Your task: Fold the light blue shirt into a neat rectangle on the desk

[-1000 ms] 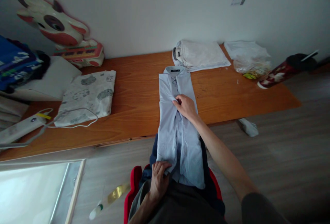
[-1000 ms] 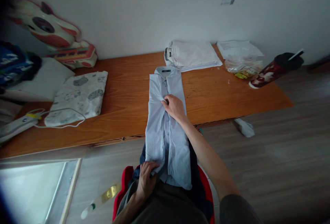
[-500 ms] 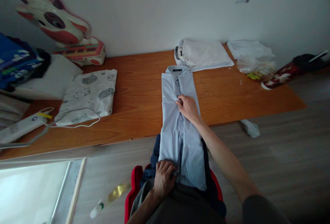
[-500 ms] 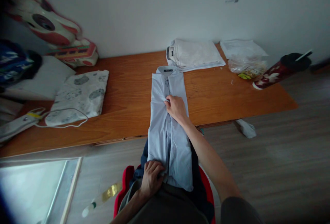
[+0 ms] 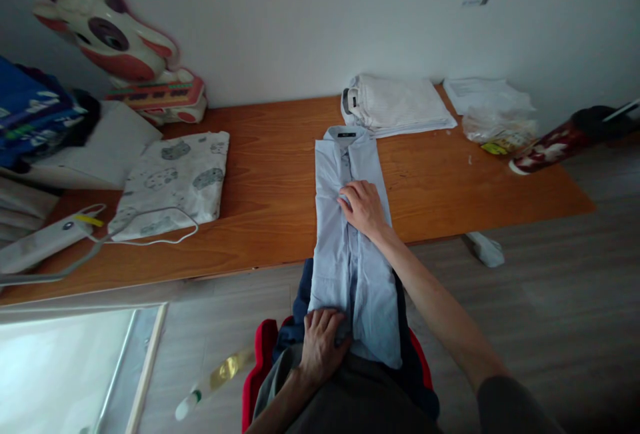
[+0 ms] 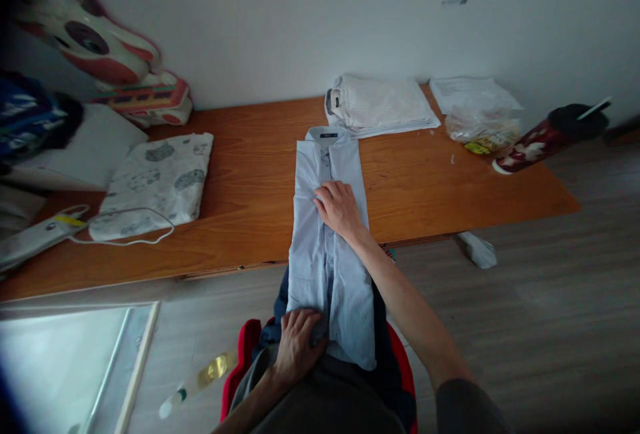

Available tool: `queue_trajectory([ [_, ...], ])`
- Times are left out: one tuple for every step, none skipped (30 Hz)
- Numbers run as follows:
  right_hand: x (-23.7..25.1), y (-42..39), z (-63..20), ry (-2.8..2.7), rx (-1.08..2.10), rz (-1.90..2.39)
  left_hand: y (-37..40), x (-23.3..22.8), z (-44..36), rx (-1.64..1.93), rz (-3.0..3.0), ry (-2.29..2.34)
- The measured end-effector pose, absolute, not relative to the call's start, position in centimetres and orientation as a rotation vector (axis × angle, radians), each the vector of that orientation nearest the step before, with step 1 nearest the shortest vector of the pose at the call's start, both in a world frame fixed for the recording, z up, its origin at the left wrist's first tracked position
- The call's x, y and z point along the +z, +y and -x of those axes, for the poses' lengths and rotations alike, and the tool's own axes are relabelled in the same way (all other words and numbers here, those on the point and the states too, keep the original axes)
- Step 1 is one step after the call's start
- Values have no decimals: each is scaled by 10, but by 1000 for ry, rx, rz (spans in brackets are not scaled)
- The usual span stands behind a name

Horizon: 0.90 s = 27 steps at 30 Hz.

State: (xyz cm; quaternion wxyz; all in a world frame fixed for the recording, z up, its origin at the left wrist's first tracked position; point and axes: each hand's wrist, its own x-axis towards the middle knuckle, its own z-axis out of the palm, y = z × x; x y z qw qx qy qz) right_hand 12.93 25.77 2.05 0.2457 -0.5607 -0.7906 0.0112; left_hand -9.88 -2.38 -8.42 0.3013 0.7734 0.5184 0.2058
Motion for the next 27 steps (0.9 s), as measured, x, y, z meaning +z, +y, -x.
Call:
queue_trajectory([
  [24, 254, -127, -2203, 39, 1514, -23, -84, 98, 521, -2050, 1376],
  [26, 251, -125, -2239, 54, 1518, -22, -83, 97, 505, -2049, 1366],
  [27, 247, -122, -2264, 73, 1542, -21, -83, 96, 503, -2046, 1350],
  [27, 244, -119, -2281, 90, 1576, -21, -82, 96, 512, -2042, 1329],
  [25, 242, -117, -2291, 104, 1612, -20, -81, 96, 528, -2037, 1304],
  [21, 240, -115, -2297, 112, 1644, -20, -80, 96, 543, -2029, 1279],
  [18, 239, -114, -2303, 116, 1667, -19, -80, 97, 551, -2020, 1253],
  [14, 239, -113, -2312, 121, 1682, -19, -79, 98, 551, -2012, 1230],
  [12, 239, -114, -2322, 129, 1690, -19, -78, 100, 544, -2005, 1211],
  [10, 239, -114, -2335, 141, 1690, -20, -77, 102, 534, -2000, 1196],
  [11, 239, -115, -2345, 153, 1684, -20, -76, 104, 526, -1996, 1183],
  [13, 237, -116, -2347, 158, 1675, -20, -76, 107, 527, -1992, 1179],
  [17, 235, -116, -2341, 153, 1663, -19, -75, 110, 551, -1983, 1194],
  [21, 230, -116, -2331, 138, 1648, -17, -75, 113, 604, -1965, 1235],
  [25, 225, -115, -2324, 122, 1630, -13, -76, 117, 690, -1928, 1310],
  [28, 219, -114, -2320, 111, 1613, -6, -77, 120, 794, -1865, 1411],
  [29, 214, -113, -2320, 112, 1604, 3, -78, 122, 891, -1772, 1512],
  [29, 208, -112, -2325, 127, 1605, 14, -79, 124, 965, -1655, 1589],
  [26, 204, -111, -2333, 149, 1615, 27, -79, 125, 997, -1533, 1624],
  [23, 201, -111, -2339, 169, 1633, 41, -80, 126, 982, -1422, 1605],
  [19, 199, -111, -2344, 181, 1653, 54, -80, 127, 940, -1335, 1550],
  [14, 199, -111, -2349, 184, 1666, 67, -79, 128, 870, -1271, 1475],
  [11, 199, -111, -2357, 181, 1671, 78, -78, 128, 790, -1222, 1396],
  [9, 199, -112, -2362, 172, 1670, 86, -77, 128, 710, -1182, 1326],
  [8, 200, -112, -2365, 164, 1666, 91, -76, 128, 639, -1144, 1271],
  [7, 201, -113, -2367, 158, 1661, 94, -75, 127, 591, -1103, 1232],
  [8, 201, -113, -2367, 154, 1657, 95, -73, 126, 562, -1066, 1202],
])
